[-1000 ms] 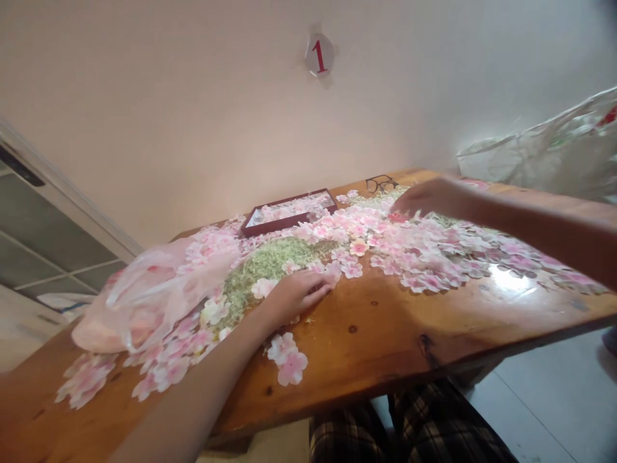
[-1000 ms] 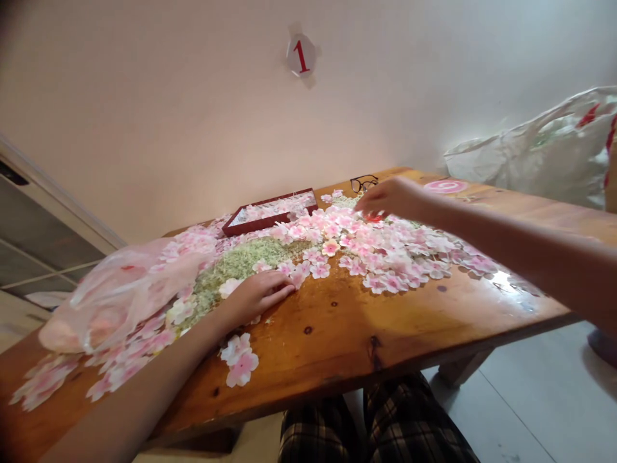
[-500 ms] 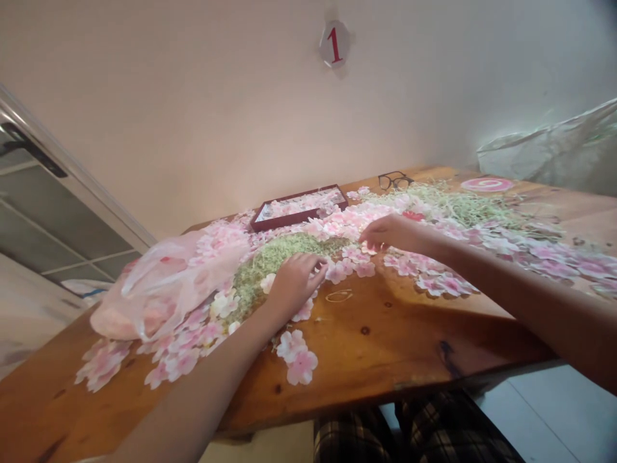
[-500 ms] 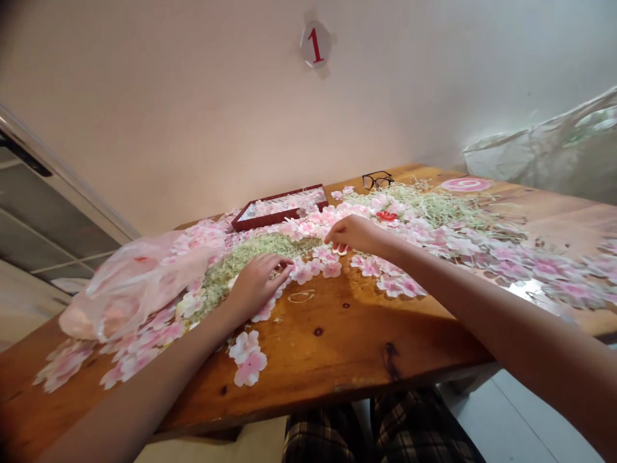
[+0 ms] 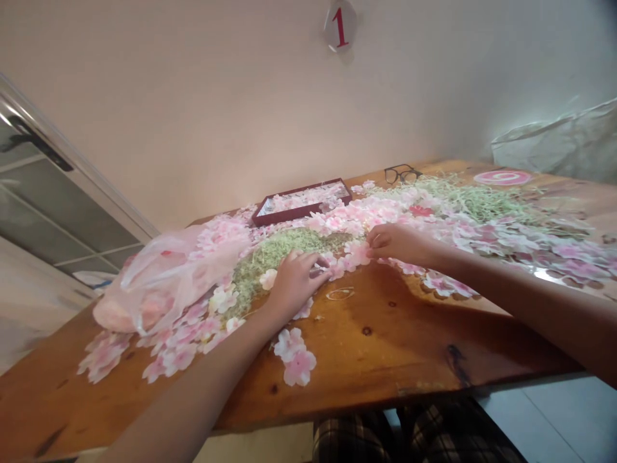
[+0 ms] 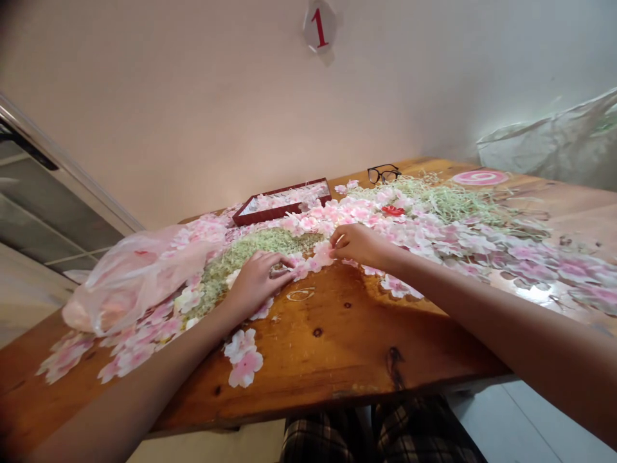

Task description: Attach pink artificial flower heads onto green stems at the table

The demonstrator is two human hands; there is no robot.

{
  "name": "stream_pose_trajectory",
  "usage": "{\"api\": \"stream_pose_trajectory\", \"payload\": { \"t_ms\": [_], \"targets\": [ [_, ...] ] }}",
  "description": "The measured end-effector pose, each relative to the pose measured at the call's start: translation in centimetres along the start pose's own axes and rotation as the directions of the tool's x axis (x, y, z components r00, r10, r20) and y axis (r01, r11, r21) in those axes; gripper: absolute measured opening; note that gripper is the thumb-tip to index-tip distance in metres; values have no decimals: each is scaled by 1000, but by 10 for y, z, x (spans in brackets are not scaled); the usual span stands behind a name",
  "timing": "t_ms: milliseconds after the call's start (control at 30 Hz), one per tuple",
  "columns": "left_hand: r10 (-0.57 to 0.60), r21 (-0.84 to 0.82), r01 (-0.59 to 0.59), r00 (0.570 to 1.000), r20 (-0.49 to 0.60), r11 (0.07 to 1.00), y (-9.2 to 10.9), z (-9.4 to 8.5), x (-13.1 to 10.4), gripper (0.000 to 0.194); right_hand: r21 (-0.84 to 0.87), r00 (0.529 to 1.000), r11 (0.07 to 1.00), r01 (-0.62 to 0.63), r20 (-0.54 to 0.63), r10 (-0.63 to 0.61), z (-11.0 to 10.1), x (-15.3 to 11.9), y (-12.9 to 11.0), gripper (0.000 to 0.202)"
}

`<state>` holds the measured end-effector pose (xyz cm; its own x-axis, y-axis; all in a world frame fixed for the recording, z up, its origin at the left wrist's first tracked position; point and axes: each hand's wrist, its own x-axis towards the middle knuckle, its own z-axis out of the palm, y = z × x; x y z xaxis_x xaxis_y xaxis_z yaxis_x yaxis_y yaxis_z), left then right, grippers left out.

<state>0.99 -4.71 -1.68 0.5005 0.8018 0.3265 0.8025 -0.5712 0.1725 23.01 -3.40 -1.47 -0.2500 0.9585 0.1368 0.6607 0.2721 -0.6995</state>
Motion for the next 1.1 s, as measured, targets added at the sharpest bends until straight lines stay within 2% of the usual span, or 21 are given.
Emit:
{"api": "stream_pose_trajectory", "payload": {
  "t_ms": [133,233,333,433,533,633,800,933,1033,1100],
  "targets": [
    [-7,-5,7,1000,-24,1000,0,5,1,34,155,999,987,-33,-30,38,-2,-5,-11,14],
    [22,-36,-22,1000,-11,999,1,7,2,27,342,997,938,-64,60,46,2,-8,-14,21],
    [4,-97,-8,999,-40,995,2,6,3,19,599,984,787,-147,173,52,6,-8,-11,18],
    [-24,-139,14,997,-70,990,3,2,2,14,760,966,604,-242,243,82,9,-7,-9,10],
    [-47,-190,31,996,-81,981,4,-2,0,14,820,953,486,-302,276,128,8,-7,-12,11],
    [-138,-318,111,988,-63,942,6,-4,-1,17,844,937,409,-347,330,114,8,-9,-17,14],
    [-225,-599,173,974,-12,782,8,-3,0,33,859,897,283,-427,442,14,11,-9,-18,16],
    [-155,-674,120,988,7,729,11,-4,0,25,837,842,154,-525,537,-55,13,-8,-16,25],
    [-76,-635,11,994,-74,772,18,-11,-2,19,836,829,113,-538,548,-107,16,-8,-15,24],
    [-27,-579,-49,992,-122,814,24,-16,-4,16,837,827,126,-532,546,-135,18,-10,-17,19]
  ]
}}
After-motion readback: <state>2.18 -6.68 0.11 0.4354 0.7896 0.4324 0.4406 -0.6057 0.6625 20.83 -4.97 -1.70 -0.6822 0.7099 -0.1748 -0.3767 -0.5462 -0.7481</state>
